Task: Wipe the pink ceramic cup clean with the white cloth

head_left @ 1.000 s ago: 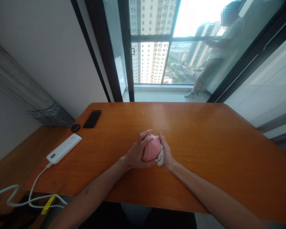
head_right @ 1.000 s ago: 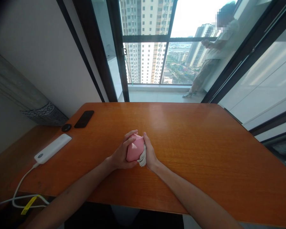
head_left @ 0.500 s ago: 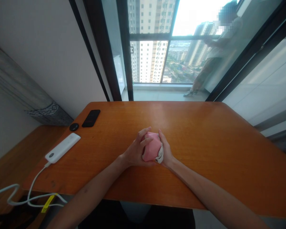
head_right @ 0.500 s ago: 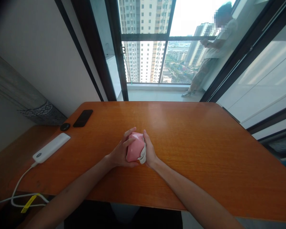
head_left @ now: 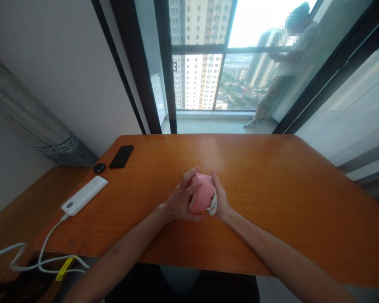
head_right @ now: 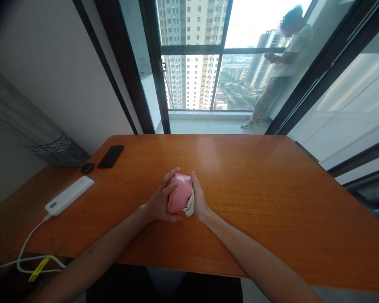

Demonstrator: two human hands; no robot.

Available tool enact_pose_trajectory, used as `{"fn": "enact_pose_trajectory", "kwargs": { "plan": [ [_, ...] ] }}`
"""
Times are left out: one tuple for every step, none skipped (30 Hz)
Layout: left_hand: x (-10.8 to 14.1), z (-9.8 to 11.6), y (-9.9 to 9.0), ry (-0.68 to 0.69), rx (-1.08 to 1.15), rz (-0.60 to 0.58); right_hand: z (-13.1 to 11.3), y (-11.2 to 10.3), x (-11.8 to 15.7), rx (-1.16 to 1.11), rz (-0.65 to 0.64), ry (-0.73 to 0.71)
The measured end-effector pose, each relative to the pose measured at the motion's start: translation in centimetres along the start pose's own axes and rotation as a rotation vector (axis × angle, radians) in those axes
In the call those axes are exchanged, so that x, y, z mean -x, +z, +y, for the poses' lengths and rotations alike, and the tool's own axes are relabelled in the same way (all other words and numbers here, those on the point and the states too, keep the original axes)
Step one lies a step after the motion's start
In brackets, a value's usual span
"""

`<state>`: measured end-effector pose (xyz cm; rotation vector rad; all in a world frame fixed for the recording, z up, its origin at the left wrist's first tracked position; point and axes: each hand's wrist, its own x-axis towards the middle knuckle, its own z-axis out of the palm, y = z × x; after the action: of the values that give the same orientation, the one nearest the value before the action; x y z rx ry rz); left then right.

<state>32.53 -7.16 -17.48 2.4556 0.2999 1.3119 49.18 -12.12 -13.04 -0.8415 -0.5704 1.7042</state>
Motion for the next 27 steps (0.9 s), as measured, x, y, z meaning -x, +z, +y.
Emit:
{"fn": "enact_pose_trajectory", "kwargs": {
  "plan": [
    [0.1, -0.2, 0.0, 0.022, -0.022, -0.002, 0.1, 0.1, 0.0, 0.007, -0.001, 0.025],
    [0.3, -0.4, 0.1, 0.024, -0.017, 0.013, 0.1, 0.1, 0.1, 0.05, 0.013, -0.002],
    [0.4, -0.5, 0.3, 0.016, 0.014, 0.037, 0.2, 0.1, 0.2, 0.116, 0.034, -0.068],
    [0.5, -0.5, 0.5, 0.001, 0.062, 0.064, 0.3, 0.0, 0.3, 0.194, 0.046, -0.157],
    [0.5, -0.5, 0.7, -0.016, 0.114, 0.089, 0.4, -0.2, 0.5, 0.282, 0.049, -0.255],
    [0.5, -0.3, 0.9, -0.035, 0.158, 0.109, 0.4, -0.4, 0.7, 0.375, 0.044, -0.352],
    [0.4, -0.1, 1.0, -0.05, 0.186, 0.122, 0.4, -0.6, 0.9, 0.465, 0.034, -0.436],
    [0.3, 0.1, 1.1, -0.061, 0.202, 0.131, 0.3, -0.8, 1.0, 0.55, 0.01, -0.498],
    [0.2, 0.3, 1.1, -0.071, 0.215, 0.137, 0.2, -1.0, 1.1, 0.627, -0.023, -0.538],
    [0.1, 0.6, 1.1, -0.089, 0.238, 0.141, 0.0, -1.2, 1.2, 0.695, -0.064, -0.563],
    [0.0, 0.9, 1.0, -0.119, 0.275, 0.14, -0.2, -1.3, 1.3, 0.75, -0.106, -0.582],
    [-0.1, 1.1, 1.0, -0.155, 0.322, 0.138, -0.4, -1.5, 1.3, 0.795, -0.15, -0.6],
    [-0.1, 1.3, 0.9, -0.189, 0.37, 0.133, -0.6, -1.6, 1.3, 0.83, -0.185, -0.618],
    [-0.1, 1.5, 0.8, -0.217, 0.412, 0.126, -0.8, -1.7, 1.2, 0.855, -0.21, -0.636],
    [0.0, 1.6, 0.7, -0.236, 0.445, 0.12, -0.8, -1.8, 1.2, 0.868, -0.223, -0.65],
    [0.0, 1.7, 0.7, -0.248, 0.465, 0.114, -0.9, -1.9, 1.2, 0.875, -0.234, -0.656],
    [0.1, 1.8, 0.6, -0.25, 0.474, 0.112, -0.8, -2.0, 1.1, 0.877, -0.244, -0.657],
    [0.1, 1.8, 0.6, -0.252, 0.476, 0.108, -0.6, -2.1, 1.1, 0.878, -0.251, -0.656],
    [0.1, 1.9, 0.6, -0.258, 0.474, 0.106, -0.4, -2.2, 1.1, 0.868, -0.242, -0.656],
    [0.1, 1.9, 0.6, -0.27, 0.467, 0.101, 0.0, -2.3, 1.2, 0.848, -0.22, -0.653],
    [0.1, 1.9, 0.6, -0.287, 0.453, 0.094, 0.3, -2.4, 1.2, 0.813, -0.179, -0.645],
    [0.0, 2.0, 0.5, -0.308, 0.437, 0.083, 0.7, -2.5, 1.1, 0.76, -0.122, -0.629],
    [0.0, 2.0, 0.5, -0.329, 0.416, 0.069, 1.1, -2.5, 1.0, 0.689, -0.055, -0.603],
    [-0.1, 2.0, 0.3, -0.34, 0.391, 0.055, 1.4, -2.5, 0.8, 0.6, 0.02, -0.57],
    [-0.2, 2.0, 0.2, -0.332, 0.359, 0.044, 1.6, -2.4, 0.5, 0.496, 0.09, -0.533],
    [-0.2, 2.0, 0.0, -0.308, 0.317, 0.029, 1.6, -2.4, 0.2, 0.388, 0.14, -0.486],
    [-0.3, 1.9, -0.2, -0.278, 0.268, 0.008, 1.4, -2.3, -0.2, 0.281, 0.153, -0.416]
  ]
}}
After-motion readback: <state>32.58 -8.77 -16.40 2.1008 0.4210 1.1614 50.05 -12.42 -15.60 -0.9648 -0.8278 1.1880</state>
